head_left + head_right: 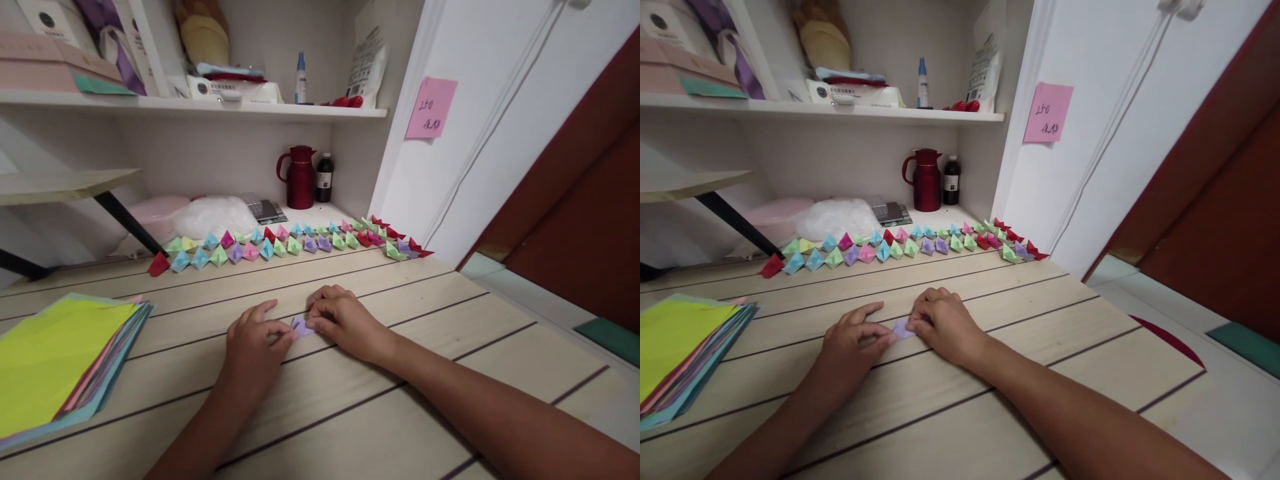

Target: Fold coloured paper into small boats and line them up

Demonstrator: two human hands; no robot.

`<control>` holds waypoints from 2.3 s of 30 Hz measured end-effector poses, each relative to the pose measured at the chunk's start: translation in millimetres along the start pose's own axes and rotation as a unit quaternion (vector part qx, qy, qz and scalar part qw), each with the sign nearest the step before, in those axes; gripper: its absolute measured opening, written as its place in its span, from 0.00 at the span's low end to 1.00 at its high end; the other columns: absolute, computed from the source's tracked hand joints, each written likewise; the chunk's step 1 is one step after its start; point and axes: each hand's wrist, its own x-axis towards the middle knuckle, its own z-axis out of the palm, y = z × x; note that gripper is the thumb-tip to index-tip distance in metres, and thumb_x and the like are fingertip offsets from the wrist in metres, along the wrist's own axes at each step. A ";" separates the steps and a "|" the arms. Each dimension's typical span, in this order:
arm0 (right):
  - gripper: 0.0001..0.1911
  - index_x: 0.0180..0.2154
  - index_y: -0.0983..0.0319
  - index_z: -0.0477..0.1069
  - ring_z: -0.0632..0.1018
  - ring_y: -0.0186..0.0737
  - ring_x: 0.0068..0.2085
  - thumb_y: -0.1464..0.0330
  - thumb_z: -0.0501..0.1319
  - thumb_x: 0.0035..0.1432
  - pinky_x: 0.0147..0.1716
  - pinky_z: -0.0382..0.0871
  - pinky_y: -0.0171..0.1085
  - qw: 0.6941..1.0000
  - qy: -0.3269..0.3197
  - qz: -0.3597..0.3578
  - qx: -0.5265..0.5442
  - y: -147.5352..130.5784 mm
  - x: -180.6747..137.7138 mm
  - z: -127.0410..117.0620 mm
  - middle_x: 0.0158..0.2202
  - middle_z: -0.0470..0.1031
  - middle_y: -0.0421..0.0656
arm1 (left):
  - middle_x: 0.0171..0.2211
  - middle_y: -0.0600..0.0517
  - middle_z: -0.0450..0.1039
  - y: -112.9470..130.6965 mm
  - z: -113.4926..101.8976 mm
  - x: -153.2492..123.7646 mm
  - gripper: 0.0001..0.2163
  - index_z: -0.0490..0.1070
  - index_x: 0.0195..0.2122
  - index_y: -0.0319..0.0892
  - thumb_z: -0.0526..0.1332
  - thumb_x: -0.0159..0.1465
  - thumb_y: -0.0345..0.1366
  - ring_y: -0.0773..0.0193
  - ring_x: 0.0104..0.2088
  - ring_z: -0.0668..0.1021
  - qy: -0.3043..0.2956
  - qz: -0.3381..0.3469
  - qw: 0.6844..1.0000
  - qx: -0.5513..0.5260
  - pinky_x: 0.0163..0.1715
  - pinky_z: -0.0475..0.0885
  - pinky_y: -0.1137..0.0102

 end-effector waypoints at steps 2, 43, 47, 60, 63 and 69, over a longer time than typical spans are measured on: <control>0.08 0.29 0.60 0.73 0.72 0.42 0.44 0.66 0.63 0.60 0.46 0.61 0.42 1.000 0.003 0.002 -0.019 -2.0 1.6 1.4 0.40 0.76 0.41 | 0.56 0.51 0.71 0.9 3.1 1.7 0.06 0.79 0.26 0.51 0.64 0.59 0.37 0.52 0.57 0.70 0.016 -0.006 1.000 0.016 0.57 0.59 0.52; 0.14 0.30 0.60 0.71 0.69 0.43 0.44 0.58 0.70 0.48 0.44 0.57 0.42 0.997 -0.022 0.063 -0.030 9.5 4.2 -7.2 0.40 0.71 0.42 | 0.48 0.48 0.73 0.3 -0.3 6.5 0.08 0.64 0.30 0.45 0.60 0.61 0.41 0.51 0.51 0.71 -0.018 0.078 0.989 0.122 0.46 0.61 0.58; 0.11 0.30 0.59 0.72 0.68 0.44 0.46 0.61 0.70 0.49 0.45 0.56 0.44 0.994 -0.063 0.071 -0.051 7.2 8.4 -10.1 0.42 0.70 0.41 | 0.50 0.48 0.72 1.1 -4.0 5.6 0.09 0.63 0.28 0.45 0.60 0.61 0.41 0.51 0.52 0.71 -0.030 0.080 0.989 0.123 0.48 0.62 0.57; 0.15 0.46 0.53 0.74 0.68 0.46 0.50 0.62 0.65 0.55 0.50 0.55 0.48 0.996 -0.039 0.078 -0.020 7.3 2.5 -7.9 0.46 0.71 0.43 | 0.54 0.46 0.70 -4.9 -11.2 -0.8 0.10 0.61 0.28 0.45 0.62 0.60 0.41 0.52 0.57 0.68 -0.043 0.099 0.989 0.098 0.52 0.60 0.56; 0.17 0.46 0.54 0.75 0.69 0.47 0.49 0.58 0.66 0.54 0.50 0.56 0.48 0.996 -0.034 0.076 -0.011 -1.9 2.3 -4.6 0.45 0.72 0.44 | 0.51 0.47 0.72 -3.6 -10.4 -5.0 0.11 0.62 0.29 0.45 0.63 0.59 0.42 0.52 0.54 0.71 -0.018 0.088 0.990 0.106 0.50 0.61 0.57; 0.16 0.40 0.57 0.75 0.69 0.45 0.48 0.68 0.71 0.46 0.49 0.57 0.45 0.997 -0.057 0.046 0.012 -14.3 6.5 -0.4 0.43 0.72 0.42 | 0.39 0.51 0.75 -0.9 -8.6 -10.9 0.11 0.65 0.34 0.45 0.65 0.58 0.44 0.55 0.44 0.75 0.023 0.077 0.989 0.121 0.46 0.63 0.61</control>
